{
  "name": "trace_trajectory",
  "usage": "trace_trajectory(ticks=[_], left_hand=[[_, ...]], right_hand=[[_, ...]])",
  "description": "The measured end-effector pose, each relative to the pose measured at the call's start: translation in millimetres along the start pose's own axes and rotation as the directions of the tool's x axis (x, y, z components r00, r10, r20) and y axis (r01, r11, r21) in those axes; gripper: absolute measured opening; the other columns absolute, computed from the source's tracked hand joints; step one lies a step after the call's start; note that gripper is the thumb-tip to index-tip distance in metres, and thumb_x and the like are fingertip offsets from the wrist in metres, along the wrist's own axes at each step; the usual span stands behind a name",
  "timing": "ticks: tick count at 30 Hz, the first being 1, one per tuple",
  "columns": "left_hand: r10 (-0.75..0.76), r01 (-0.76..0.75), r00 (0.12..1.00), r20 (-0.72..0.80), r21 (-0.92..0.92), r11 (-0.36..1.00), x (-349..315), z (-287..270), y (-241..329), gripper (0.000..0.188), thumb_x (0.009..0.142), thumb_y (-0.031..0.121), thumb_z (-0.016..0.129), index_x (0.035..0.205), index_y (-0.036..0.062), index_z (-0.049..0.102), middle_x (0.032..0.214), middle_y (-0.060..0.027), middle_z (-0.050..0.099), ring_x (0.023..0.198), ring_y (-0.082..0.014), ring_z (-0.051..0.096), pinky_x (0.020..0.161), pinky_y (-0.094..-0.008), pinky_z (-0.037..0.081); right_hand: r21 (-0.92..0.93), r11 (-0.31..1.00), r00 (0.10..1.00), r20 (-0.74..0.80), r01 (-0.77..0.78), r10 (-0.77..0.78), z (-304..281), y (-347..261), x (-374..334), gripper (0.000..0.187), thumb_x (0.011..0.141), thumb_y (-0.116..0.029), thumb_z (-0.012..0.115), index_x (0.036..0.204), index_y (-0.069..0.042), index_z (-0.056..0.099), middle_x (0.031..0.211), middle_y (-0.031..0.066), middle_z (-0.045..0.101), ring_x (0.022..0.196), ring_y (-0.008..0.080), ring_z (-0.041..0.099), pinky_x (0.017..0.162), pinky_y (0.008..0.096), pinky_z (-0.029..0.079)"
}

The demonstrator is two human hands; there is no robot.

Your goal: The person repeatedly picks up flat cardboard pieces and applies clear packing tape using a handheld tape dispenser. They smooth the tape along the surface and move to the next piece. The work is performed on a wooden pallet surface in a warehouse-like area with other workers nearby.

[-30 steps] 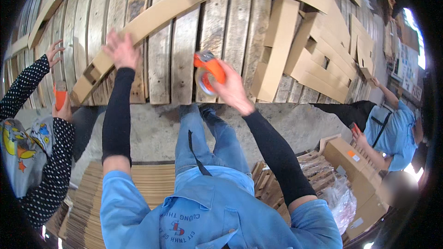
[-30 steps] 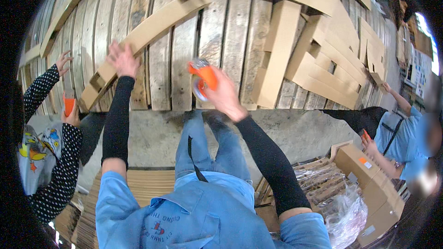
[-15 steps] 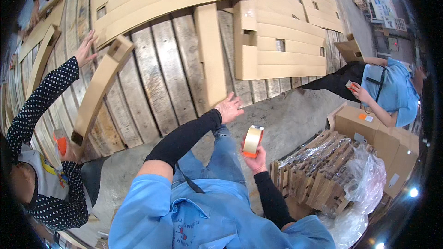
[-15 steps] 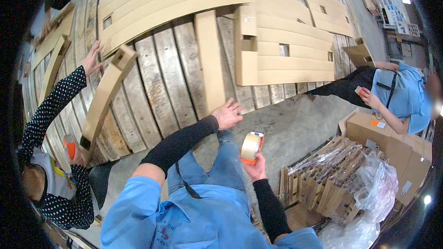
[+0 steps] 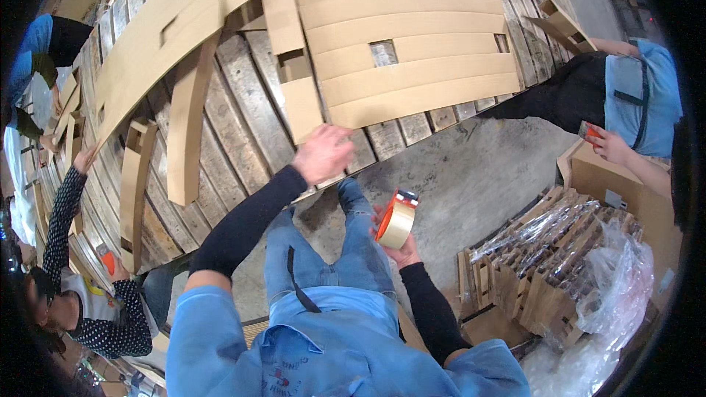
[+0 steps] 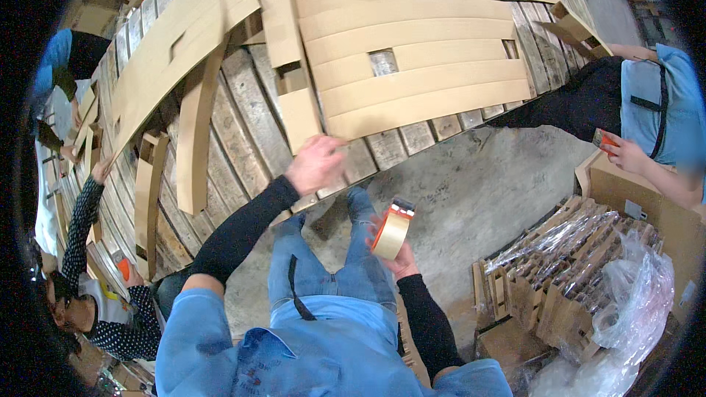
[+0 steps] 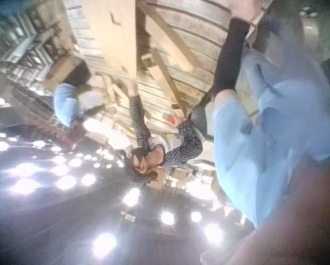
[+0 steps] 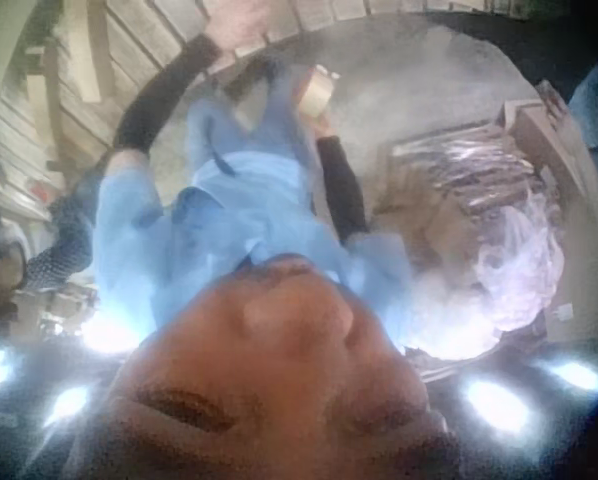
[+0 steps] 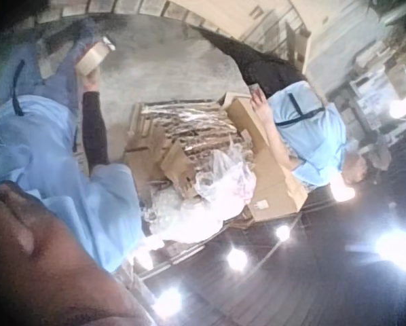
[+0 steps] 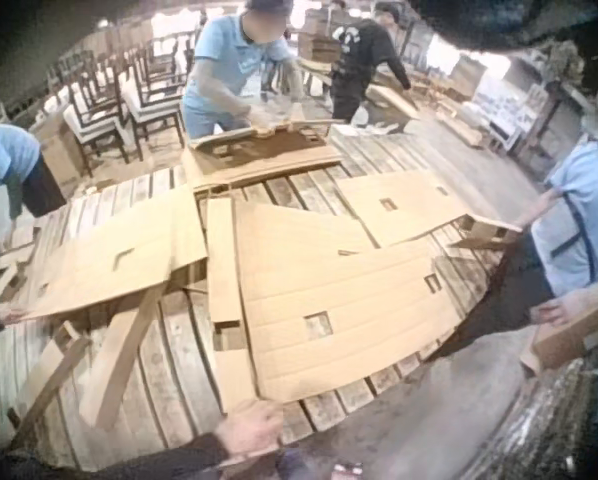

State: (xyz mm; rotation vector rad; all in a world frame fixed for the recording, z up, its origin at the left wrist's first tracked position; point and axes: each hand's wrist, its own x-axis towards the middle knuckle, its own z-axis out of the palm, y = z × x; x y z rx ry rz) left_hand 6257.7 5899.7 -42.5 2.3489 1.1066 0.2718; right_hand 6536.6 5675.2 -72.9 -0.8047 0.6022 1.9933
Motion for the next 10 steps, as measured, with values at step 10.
trace_trajectory(ticks=[10], left_hand=[[-0.926, 0.878, 0.375, -0.041, 0.337, 0.340, 43, 29, -156, 0.078, 0.087, 0.064, 0.064, 0.149, 0.0180, 0.053, 0.164, -0.0152, 0.034, 0.151, -0.0407, 0.028, 0.115, -0.0752, 0.019]], right_hand=[[-0.358, 0.846, 0.910, 0.027, 0.395, -0.413, 48, -231, 138, 0.049, 0.102, -0.024, 0.059, 0.145, -0.003, 0.050, 0.136, 0.0108, 0.064, 0.124, 0.0269, 0.064, 0.102, 0.0446, 0.055]])
